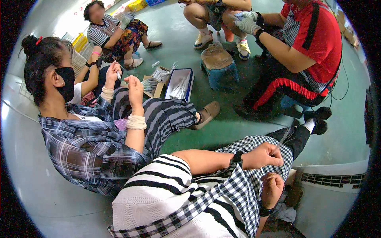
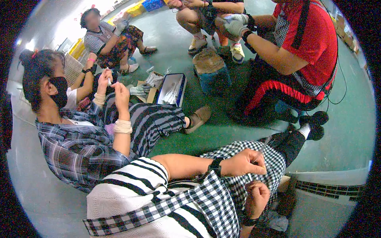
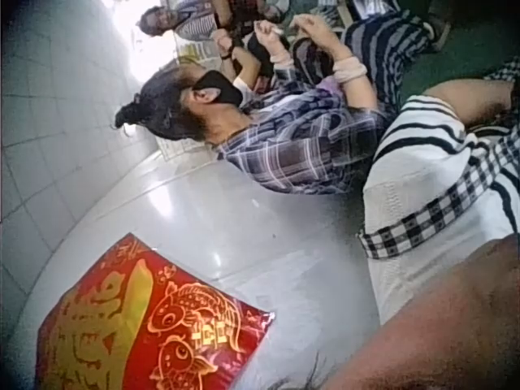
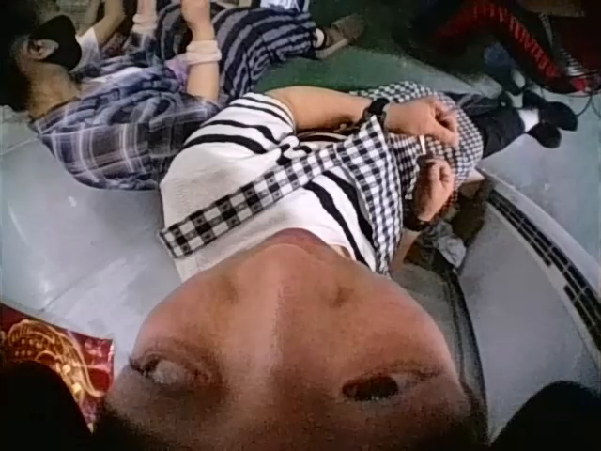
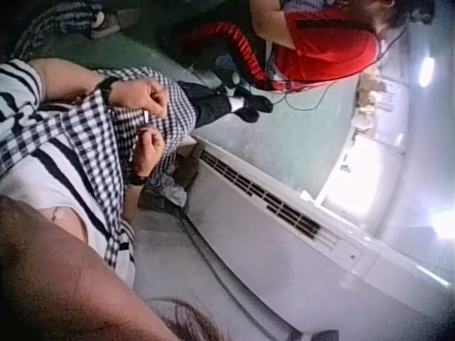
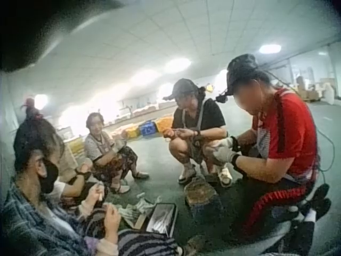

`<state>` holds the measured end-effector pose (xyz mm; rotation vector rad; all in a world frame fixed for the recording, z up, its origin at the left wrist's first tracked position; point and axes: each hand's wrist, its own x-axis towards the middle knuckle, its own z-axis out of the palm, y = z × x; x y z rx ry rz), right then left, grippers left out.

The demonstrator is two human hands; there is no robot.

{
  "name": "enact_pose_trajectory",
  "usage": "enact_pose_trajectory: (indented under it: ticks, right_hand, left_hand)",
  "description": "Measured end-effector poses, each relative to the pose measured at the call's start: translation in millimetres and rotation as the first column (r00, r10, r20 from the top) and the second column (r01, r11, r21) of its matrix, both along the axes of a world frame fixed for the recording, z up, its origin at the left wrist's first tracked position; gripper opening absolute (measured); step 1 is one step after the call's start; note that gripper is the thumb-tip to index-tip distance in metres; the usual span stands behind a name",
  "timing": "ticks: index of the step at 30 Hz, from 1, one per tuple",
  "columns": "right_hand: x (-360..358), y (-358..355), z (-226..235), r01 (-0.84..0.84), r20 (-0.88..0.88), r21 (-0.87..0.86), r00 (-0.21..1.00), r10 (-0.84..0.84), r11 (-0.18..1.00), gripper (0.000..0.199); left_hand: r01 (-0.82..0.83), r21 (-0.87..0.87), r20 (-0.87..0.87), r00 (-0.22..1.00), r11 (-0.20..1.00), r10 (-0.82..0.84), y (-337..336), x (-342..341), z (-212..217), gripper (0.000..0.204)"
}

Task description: Bundling a group of thin white rods together using a white plastic tie.

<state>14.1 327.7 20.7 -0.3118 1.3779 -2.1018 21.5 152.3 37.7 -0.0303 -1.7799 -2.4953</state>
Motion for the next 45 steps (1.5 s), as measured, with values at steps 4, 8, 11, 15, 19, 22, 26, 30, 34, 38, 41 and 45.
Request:
enact_pose_trajectory:
  ticks: [4, 8, 11, 15, 19, 22, 26, 30, 34, 38, 41, 45]
  right_hand:
    - [-1.1, 0.2, -0.8, -0.007, 0.058, -0.049, 0.998, 0.010, 0.999, 0.013]
    - [-1.0, -2.0, -1.7, -0.014, -0.049, -0.028, 0.999, 0.012, 1.000, 0.013]
    - [-0.4, -3.4, 0.3, 0.023, -0.138, 0.030, 0.990, -0.018, 0.999, 0.012]
    - [6.2, -9.8, 15.4, 0.154, -0.289, 0.212, 0.953, -0.089, 0.965, 0.012]
    - [7.5, -10.5, 22.8, 0.343, -0.658, 0.411, 0.753, 0.013, 0.845, 0.012]
    - [7.3, -11.5, 25.0, 0.437, -0.794, 0.394, 0.605, 0.060, 0.808, 0.008]
    - [4.7, -4.1, 8.8, 0.137, -0.220, 0.230, 0.972, -0.086, 0.964, 0.006]
    - [4.4, -2.2, 10.7, 0.052, -0.005, 0.112, 0.999, -0.052, 0.992, 0.008]
    - [1.1, 0.3, 8.0, 0.058, -0.063, 0.084, 0.997, -0.053, 0.995, 0.007]
    - [-1.3, 0.2, 13.3, 0.117, -0.120, 0.146, 0.988, -0.100, 0.982, 0.010]
    - [1.2, -5.8, 22.2, 0.399, -0.636, 0.404, 0.769, -0.060, 0.823, 0.015]
    - [-1.3, -4.8, 25.4, 0.448, -0.725, 0.417, 0.689, -0.008, 0.791, 0.012]
  left_hand:
    - [0.022, 0.014, 0.023, 0.999, 1.000, -0.022, 1.1, 0.4, 2.3, 0.010]
    - [0.009, -0.041, -0.010, 1.000, 0.999, -0.010, -0.8, 2.1, 1.2, 0.010]
    - [0.004, -0.045, 0.004, 1.000, 0.999, -0.004, -2.9, 4.5, 2.4, 0.010]
    - [-0.027, 0.034, 0.049, 0.998, 0.999, 0.026, -7.2, 8.4, 7.2, 0.011]
    - [-0.031, 0.008, 0.052, 0.998, 0.999, 0.030, -8.8, 11.7, 6.7, 0.012]
    - [-0.053, 0.032, 0.058, 0.997, 0.998, 0.051, -5.4, 11.1, 7.8, 0.011]
    - [-0.001, -0.002, 0.091, 0.996, 1.000, 0.001, -4.6, 9.8, 9.1, 0.012]
    - [0.019, 0.013, 0.080, 0.997, 1.000, -0.020, -5.0, 8.8, 9.3, 0.012]
    - [-0.029, 0.024, 0.077, 0.997, 0.999, 0.027, -0.9, 5.3, 7.6, 0.013]
    - [-0.006, -0.025, 0.070, 0.998, 1.000, 0.008, -6.7, 2.7, 9.9, 0.012]
    - [-0.010, -0.047, 0.065, 0.998, 0.999, 0.013, -5.7, 1.0, 1.7, 0.012]
    - [-0.064, 0.024, 0.068, 0.996, 0.998, 0.063, -2.8, 0.1, 4.4, 0.011]
